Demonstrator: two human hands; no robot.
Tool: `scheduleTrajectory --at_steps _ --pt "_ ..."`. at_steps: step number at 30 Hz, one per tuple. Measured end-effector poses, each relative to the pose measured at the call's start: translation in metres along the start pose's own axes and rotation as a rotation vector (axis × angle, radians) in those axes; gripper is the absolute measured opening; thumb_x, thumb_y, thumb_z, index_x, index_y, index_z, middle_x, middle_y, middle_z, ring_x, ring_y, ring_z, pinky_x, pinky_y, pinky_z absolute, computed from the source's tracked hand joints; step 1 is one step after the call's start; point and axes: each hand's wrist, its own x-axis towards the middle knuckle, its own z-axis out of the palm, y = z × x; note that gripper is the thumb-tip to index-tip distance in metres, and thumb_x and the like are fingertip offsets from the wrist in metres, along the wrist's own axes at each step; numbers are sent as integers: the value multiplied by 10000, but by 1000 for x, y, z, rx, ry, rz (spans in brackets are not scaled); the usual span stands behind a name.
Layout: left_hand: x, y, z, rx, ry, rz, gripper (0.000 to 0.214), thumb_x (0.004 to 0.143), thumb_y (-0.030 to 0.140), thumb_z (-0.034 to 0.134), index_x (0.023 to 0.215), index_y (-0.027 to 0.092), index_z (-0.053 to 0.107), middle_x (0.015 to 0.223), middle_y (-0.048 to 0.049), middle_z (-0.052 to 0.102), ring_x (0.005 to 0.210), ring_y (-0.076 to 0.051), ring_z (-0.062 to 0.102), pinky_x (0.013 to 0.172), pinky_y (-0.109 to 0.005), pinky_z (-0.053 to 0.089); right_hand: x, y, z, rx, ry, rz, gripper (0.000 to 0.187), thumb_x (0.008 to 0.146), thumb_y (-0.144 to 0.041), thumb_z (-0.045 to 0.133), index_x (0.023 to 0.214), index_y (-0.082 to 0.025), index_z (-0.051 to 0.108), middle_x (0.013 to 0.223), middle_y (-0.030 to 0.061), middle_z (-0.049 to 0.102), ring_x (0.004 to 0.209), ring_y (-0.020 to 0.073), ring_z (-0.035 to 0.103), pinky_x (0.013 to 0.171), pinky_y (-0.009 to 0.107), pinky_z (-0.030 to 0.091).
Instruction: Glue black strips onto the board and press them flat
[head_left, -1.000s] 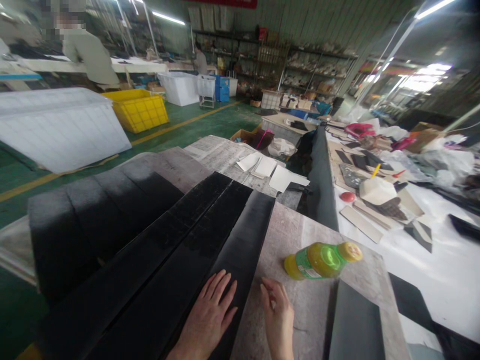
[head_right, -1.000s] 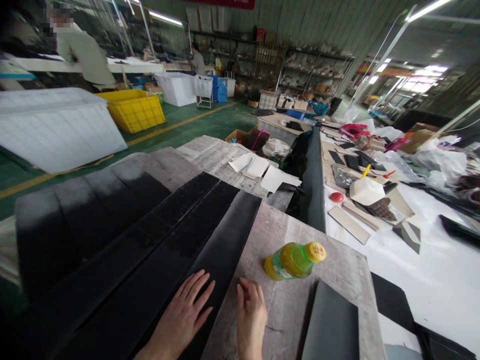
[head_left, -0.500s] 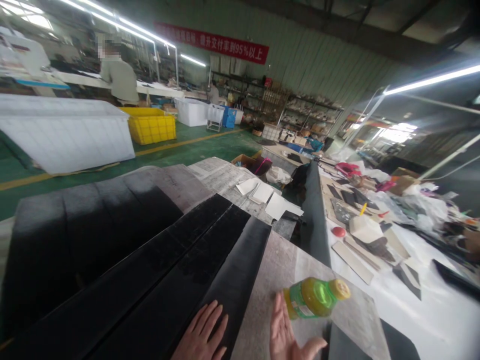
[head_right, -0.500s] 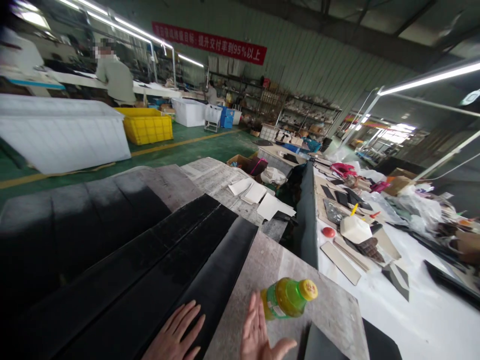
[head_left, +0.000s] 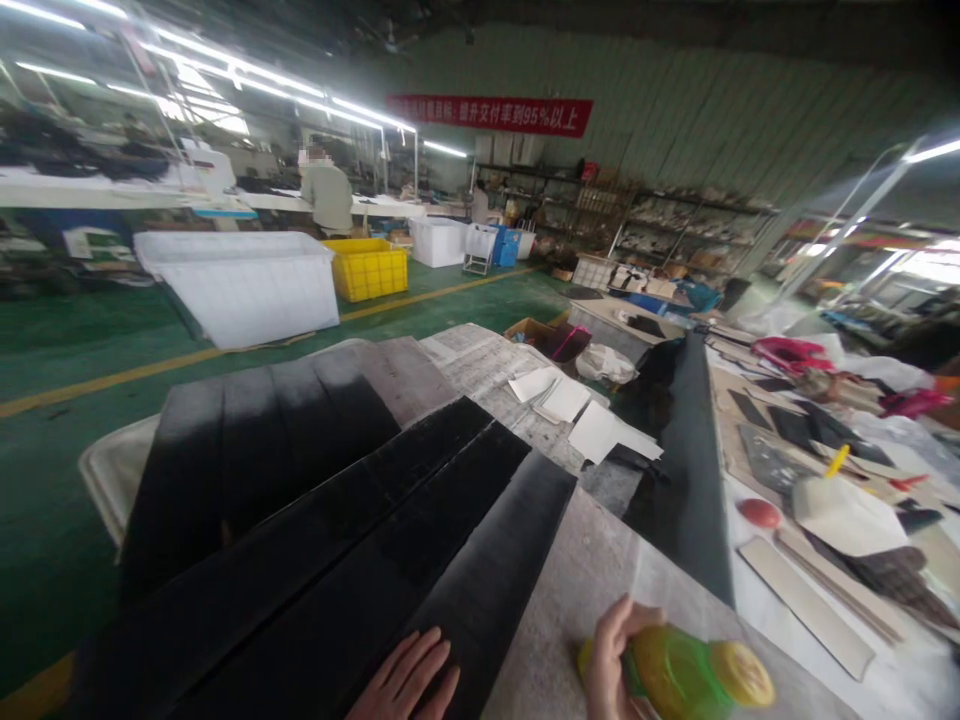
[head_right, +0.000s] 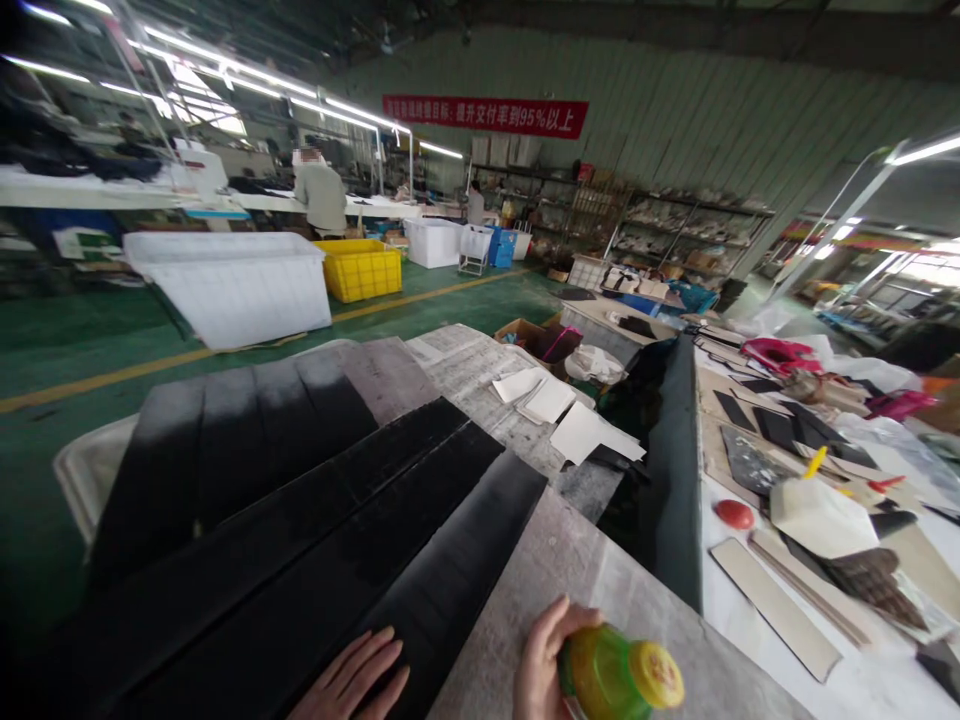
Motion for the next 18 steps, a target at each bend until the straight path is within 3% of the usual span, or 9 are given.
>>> scheduleTrajectory --at_steps 3,5,8,10,13,18 --pt "-1 5 -6 -102 -106 -67 452 894 306 578 1338 242 522 1355 -42 562 1294 -226 463 1040 -340 451 -22 10 5 166 -53 198 564 669 -717 616 959 -244 714 1009 106 703 1215 341 565 1167 604 321" --pt "-1 7 -11 -194 -161 -116 527 865 316 620 1367 219 490 1406 -64 517 1337 -250 423 1067 -376 438 -41 19 9 88 -54 284 625 690 -742 591 1046 -239 697 1101 123 694 1172 360 590 1044 665 422" --pt "0 8 -19 -322 -205 -179 565 870 287 626 1401 217 444 1457 -66 466 1380 -252 375 1100 -400 416 -60 26 14 -150 -105 336 524 749 -648 627 1106 -268 680 1177 115 686 1160 363 603 925 635 511" --pt "1 7 -24 -400 -234 -213 562 898 282 604 1422 222 411 1490 -60 428 1403 -243 345 1126 -410 390 -63 26 17 -298 -175 300 466 786 -528 657 1169 -262 651 1243 103 663 1191 351 592 960 603 503" --pt "0 6 -27 -478 -261 -241 547 927 302 577 1434 221 388 1507 -64 407 1418 -244 324 1154 -434 347 -60 25 24 -484 -284 196 565 769 -392 710 1293 -235 568 1346 110 599 1200 354 586 1002 607 472" --pt "-2 4 -29 -532 -262 -265 541 927 296 578 1426 193 397 1508 -78 405 1417 -246 326 1171 -438 306 -52 32 29 -872 -460 31 645 695 -335 778 1291 -205 569 1290 122 634 1143 320 616 1047 568 438"
